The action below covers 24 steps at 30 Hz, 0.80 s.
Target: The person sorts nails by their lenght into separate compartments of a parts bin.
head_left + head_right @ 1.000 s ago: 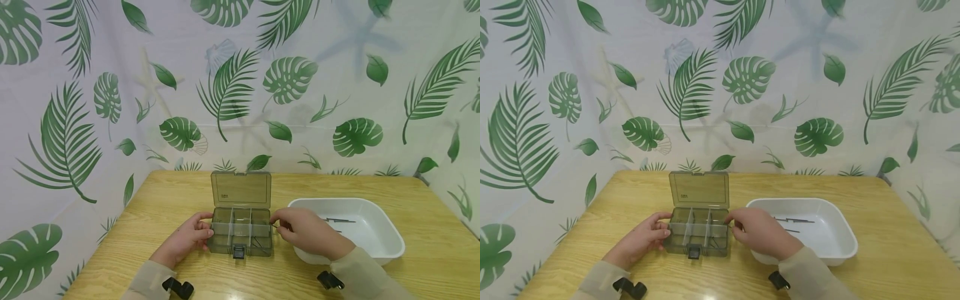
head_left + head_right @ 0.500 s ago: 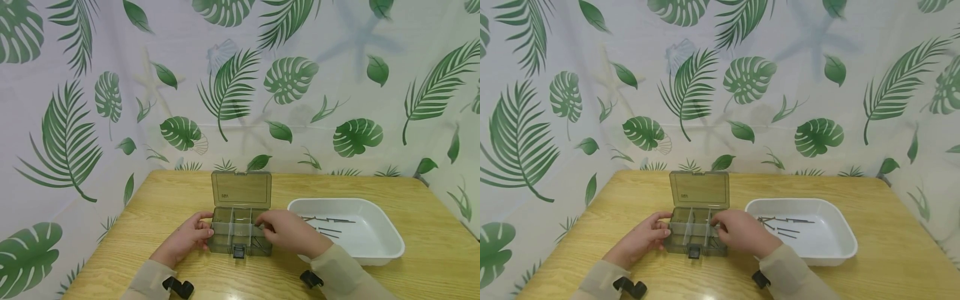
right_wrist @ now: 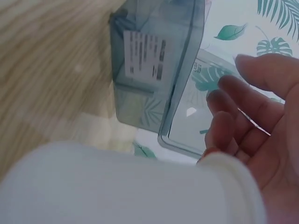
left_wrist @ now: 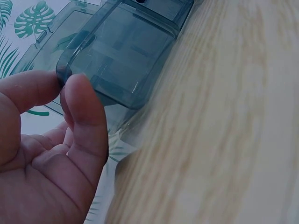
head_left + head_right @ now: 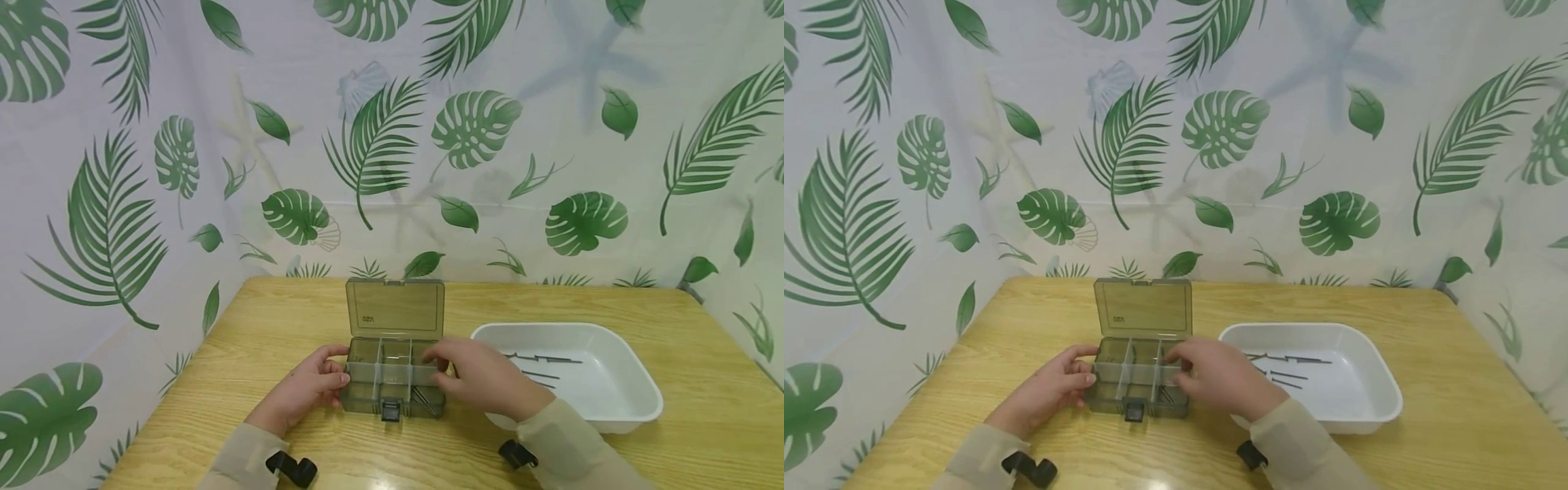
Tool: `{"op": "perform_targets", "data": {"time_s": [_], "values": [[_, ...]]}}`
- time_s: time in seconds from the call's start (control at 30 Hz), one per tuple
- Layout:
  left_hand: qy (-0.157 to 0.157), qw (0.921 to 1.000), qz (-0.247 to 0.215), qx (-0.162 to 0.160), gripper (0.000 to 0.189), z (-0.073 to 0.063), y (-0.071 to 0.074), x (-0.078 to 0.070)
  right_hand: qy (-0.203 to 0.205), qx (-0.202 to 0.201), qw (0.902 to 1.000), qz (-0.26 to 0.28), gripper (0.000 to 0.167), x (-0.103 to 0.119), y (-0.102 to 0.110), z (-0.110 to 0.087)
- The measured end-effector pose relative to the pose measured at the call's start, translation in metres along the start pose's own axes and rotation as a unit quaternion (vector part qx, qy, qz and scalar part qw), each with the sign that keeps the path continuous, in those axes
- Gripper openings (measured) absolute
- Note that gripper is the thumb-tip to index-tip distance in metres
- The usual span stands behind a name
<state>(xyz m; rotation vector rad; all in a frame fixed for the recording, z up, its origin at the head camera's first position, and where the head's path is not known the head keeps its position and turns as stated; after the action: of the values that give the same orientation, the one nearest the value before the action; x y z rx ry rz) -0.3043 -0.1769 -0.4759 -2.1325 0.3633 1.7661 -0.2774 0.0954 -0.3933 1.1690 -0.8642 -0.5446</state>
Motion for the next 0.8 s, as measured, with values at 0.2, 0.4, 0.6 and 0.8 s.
{"op": "perform_targets", "data": {"time_s": [0.2,0.4,0.6,0.8], "values": [[0.001,1.0000,0.000,0.001,0.060,0.002,0.001,0.001,0.005,-0.012,0.9998,-0.013,0.023,-0.007,0.005,-0.006],[-0.002,1.0000,-0.002,0.002,0.061,0.001,0.000,0.001,0.007,-0.020,0.9996,-0.021,0.020,-0.015,0.015,-0.014],[-0.002,1.0000,-0.003,0.000,0.062,0.001,0.001,0.002,-0.004,-0.020,0.9986,-0.048,0.022,-0.035,0.016,-0.022],[-0.001,1.0000,-0.003,0.000,0.063,0.001,0.002,0.002,-0.021,-0.016,0.9988,-0.042,0.021,-0.055,0.018,-0.034]]}}
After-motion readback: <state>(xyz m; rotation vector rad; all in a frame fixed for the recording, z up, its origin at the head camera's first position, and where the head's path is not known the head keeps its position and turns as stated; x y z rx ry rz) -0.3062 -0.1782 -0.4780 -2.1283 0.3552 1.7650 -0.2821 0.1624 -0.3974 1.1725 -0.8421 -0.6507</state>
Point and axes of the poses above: each hand's wrist, its own z-axis towards the middle knuckle, its own y-axis out of the back of the hand, x = y × z, the point moved 5 cm from there along z, towards the middle knuckle, and after that the axes turned 8 degrees about -z, right-handed, at the moved point
